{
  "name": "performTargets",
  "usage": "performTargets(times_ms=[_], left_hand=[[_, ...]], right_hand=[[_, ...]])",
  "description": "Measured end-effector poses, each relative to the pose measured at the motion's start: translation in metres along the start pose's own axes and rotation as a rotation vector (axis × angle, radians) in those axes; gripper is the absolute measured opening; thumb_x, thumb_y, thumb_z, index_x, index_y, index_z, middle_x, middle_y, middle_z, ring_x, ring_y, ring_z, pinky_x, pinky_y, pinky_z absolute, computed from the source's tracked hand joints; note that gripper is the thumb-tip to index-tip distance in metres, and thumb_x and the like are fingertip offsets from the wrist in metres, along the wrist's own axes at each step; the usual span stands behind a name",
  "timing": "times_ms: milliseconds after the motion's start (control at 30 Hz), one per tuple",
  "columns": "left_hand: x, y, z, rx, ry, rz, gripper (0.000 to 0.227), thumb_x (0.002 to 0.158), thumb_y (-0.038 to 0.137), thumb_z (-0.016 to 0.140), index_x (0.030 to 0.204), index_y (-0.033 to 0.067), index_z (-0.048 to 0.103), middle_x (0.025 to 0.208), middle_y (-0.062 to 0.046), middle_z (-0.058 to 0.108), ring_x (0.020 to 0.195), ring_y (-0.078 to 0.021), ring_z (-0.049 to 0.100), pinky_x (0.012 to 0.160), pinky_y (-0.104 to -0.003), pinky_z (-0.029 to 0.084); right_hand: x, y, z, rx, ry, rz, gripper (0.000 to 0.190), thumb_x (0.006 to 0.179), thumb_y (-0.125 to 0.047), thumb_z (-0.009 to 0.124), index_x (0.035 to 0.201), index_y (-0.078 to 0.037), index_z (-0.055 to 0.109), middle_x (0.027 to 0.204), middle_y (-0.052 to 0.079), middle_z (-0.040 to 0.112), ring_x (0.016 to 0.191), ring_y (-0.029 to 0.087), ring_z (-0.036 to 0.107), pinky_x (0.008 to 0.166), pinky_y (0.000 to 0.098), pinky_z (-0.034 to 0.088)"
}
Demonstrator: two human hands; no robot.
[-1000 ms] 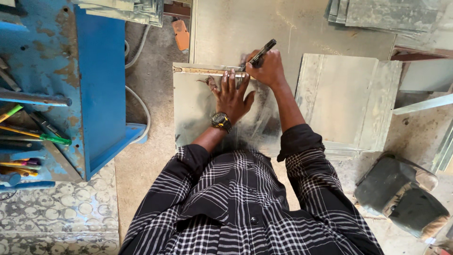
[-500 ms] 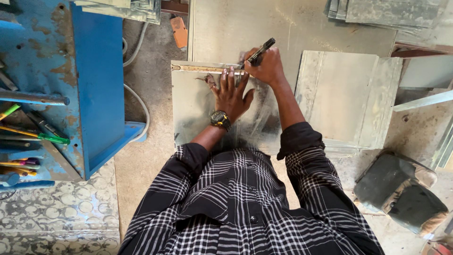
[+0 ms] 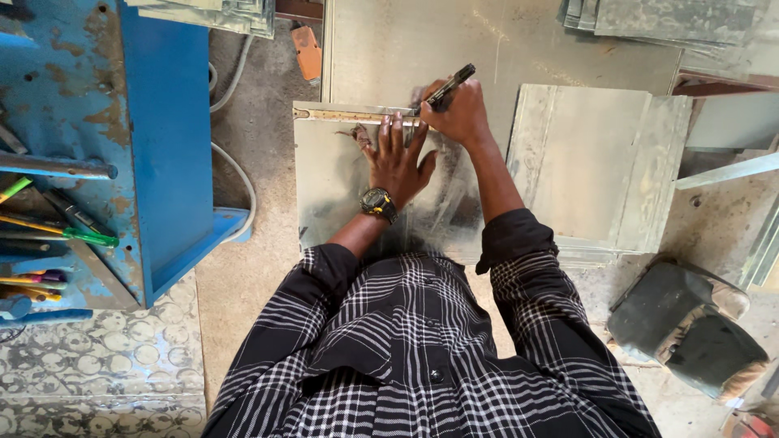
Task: The person measures and marks lines on rectangular metal sheets using a metal ruler and a black marker. They repeatedly pick up a sheet, align the ruler, draw a line, and place the sheet back into a stack. The process is repeated for multiple sheets in a workshop environment.
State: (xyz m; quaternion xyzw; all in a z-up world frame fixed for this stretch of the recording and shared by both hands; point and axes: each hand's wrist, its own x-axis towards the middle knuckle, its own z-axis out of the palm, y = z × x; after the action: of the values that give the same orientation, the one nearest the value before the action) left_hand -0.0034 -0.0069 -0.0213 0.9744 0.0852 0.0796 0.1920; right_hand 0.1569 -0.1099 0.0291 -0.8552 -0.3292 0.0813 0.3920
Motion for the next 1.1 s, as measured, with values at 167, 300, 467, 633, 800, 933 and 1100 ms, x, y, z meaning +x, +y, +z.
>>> performTargets(times_ms=[167,300,467,633,800,933,1100], left_hand=[[0.002,-0.002,0.003,0.024,-0.064,-0.007,0.065,0.098,0.057,0.053,0.156,0.0307,0.038,0.158,-0.022,0.033,0.147,-0.0428,0.034,0.102,-0.083,0.029],[0.001,-0.003,0.005,-0.005,-0.081,-0.014,0.066,0.099,0.057,0.052,0.158,0.0310,0.036,0.159,-0.023,0.032,0.148,-0.0436,0.033,0.102,-0.083,0.028],[0.002,-0.001,0.001,-0.006,-0.037,-0.011,0.067,0.098,0.056,0.055,0.158,0.0304,0.037,0.159,-0.021,0.034,0.148,-0.0420,0.035,0.105,-0.083,0.027],[0.002,0.001,-0.005,-0.018,-0.033,-0.014,0.066,0.098,0.054,0.057,0.157,0.0295,0.041,0.159,-0.021,0.035,0.147,-0.0409,0.036,0.108,-0.082,0.023],[0.004,0.002,-0.007,-0.004,-0.025,-0.010,0.066,0.097,0.055,0.058,0.156,0.0295,0.043,0.158,-0.022,0.036,0.146,-0.0405,0.037,0.111,-0.083,0.017],[0.005,0.002,-0.009,-0.008,-0.015,-0.009,0.066,0.096,0.054,0.058,0.156,0.0290,0.044,0.157,-0.021,0.038,0.146,-0.0405,0.037,0.111,-0.083,0.015],[0.005,0.003,-0.011,-0.019,0.012,-0.012,0.065,0.094,0.052,0.060,0.153,0.0272,0.048,0.156,-0.021,0.040,0.146,-0.0410,0.038,0.112,-0.082,0.016]], right_hand=[[0.000,-0.001,-0.001,0.000,-0.015,0.018,0.017,0.078,-0.020,0.079,0.087,-0.006,0.075,0.076,0.013,0.071,0.069,0.030,0.069,0.070,0.0404,0.055],[-0.001,-0.002,0.002,-0.007,0.068,0.070,0.015,0.079,-0.019,0.079,0.088,-0.007,0.076,0.078,0.012,0.071,0.072,0.030,0.069,0.073,0.0404,0.056],[-0.003,0.002,0.004,-0.023,0.169,0.001,0.012,0.080,-0.015,0.079,0.089,-0.008,0.075,0.085,0.011,0.073,0.083,0.031,0.069,0.078,0.0416,0.053],[-0.010,-0.013,-0.001,0.042,0.287,0.016,0.013,0.088,-0.011,0.078,0.099,-0.005,0.074,0.090,0.014,0.074,0.084,0.030,0.070,0.077,0.0400,0.055],[-0.021,-0.031,-0.014,0.245,0.250,0.104,0.029,0.095,-0.007,0.069,0.123,-0.005,0.067,0.104,0.010,0.079,0.096,0.021,0.078,0.086,0.0334,0.061],[-0.035,-0.037,-0.026,0.150,0.159,0.019,0.015,0.106,-0.006,0.067,0.120,-0.006,0.066,0.110,0.012,0.079,0.106,0.025,0.078,0.093,0.0370,0.061],[-0.046,-0.047,-0.033,-0.011,-0.011,-0.053,0.041,0.080,-0.007,0.081,0.118,-0.003,0.066,0.116,0.016,0.072,0.108,0.036,0.068,0.093,0.0459,0.054]])
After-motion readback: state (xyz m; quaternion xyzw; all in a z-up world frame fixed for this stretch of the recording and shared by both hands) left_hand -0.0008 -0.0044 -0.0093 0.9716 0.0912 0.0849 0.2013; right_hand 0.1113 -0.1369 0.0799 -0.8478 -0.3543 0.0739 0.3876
